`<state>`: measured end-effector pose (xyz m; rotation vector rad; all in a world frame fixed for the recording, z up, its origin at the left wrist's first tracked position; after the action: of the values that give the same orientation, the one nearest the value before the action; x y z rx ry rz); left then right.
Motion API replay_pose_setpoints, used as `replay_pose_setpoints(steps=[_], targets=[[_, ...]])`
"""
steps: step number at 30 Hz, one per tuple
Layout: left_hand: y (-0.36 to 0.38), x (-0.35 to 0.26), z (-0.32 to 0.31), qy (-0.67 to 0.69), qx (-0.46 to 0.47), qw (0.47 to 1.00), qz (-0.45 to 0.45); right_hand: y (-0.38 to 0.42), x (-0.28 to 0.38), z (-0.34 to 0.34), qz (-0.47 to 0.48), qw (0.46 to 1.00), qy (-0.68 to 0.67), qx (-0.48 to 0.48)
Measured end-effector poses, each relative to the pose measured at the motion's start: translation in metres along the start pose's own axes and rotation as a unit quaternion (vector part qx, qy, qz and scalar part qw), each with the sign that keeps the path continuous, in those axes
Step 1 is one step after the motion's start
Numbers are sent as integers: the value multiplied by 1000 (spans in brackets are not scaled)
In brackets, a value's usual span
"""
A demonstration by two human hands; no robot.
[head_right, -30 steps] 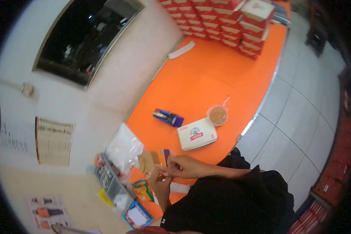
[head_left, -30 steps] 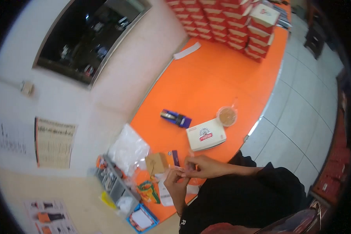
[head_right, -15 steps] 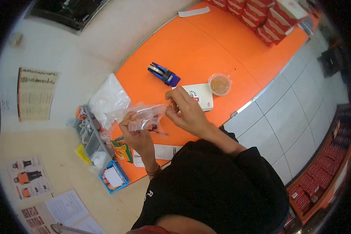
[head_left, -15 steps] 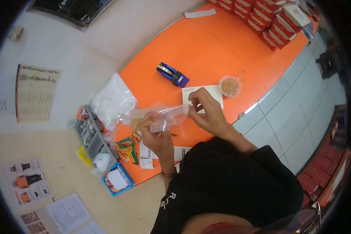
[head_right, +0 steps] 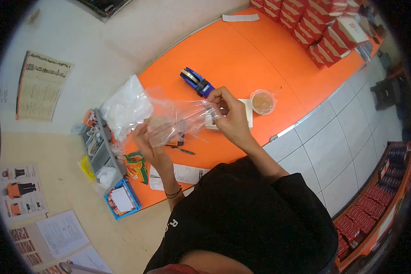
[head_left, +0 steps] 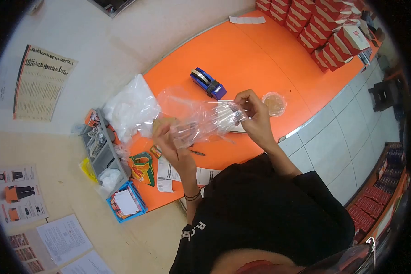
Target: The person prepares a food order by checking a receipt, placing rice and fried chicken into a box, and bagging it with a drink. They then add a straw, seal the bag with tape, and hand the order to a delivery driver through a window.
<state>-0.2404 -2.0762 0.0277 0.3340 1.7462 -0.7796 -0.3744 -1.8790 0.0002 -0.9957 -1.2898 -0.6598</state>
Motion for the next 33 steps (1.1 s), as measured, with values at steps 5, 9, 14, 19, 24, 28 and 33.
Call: replay_pose_setpoints(steps=[5, 9, 14, 19, 24, 28, 33], targets=[[20, -16, -40, -394, 258, 807, -355, 7, 17, -28, 71, 995, 29, 59], [-3, 5, 14, -316, 95, 944, -21, 11, -28, 10, -80, 992, 62, 70], [61, 41, 0, -307, 489, 815, 47, 36, -42, 66, -20, 895, 203, 396], [135, 91, 7, -290, 597, 736, 130, 40, -140, 147, -80, 894, 433, 86], [128, 87, -4, -228, 601, 757, 121, 38, -131, 128, -8, 930, 367, 2], [122, 98, 4, -290, 578, 763, -9, 32, -83, 113, 21, 874, 484, -32], [106, 112, 7, -345, 517, 782, 44, 37, 13, 42, 61, 919, 389, -2]])
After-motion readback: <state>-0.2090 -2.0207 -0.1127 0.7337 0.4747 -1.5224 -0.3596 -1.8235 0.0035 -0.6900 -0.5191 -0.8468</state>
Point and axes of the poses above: each hand's wrist, its own y-axis away from the middle knuckle, its own z-axis out of the back of the hand, x = y × z, the point moved 8 cm from there along -y, towards the middle knuckle, and after that the axes turned 12 degrees about x, right-handed, at the moved point
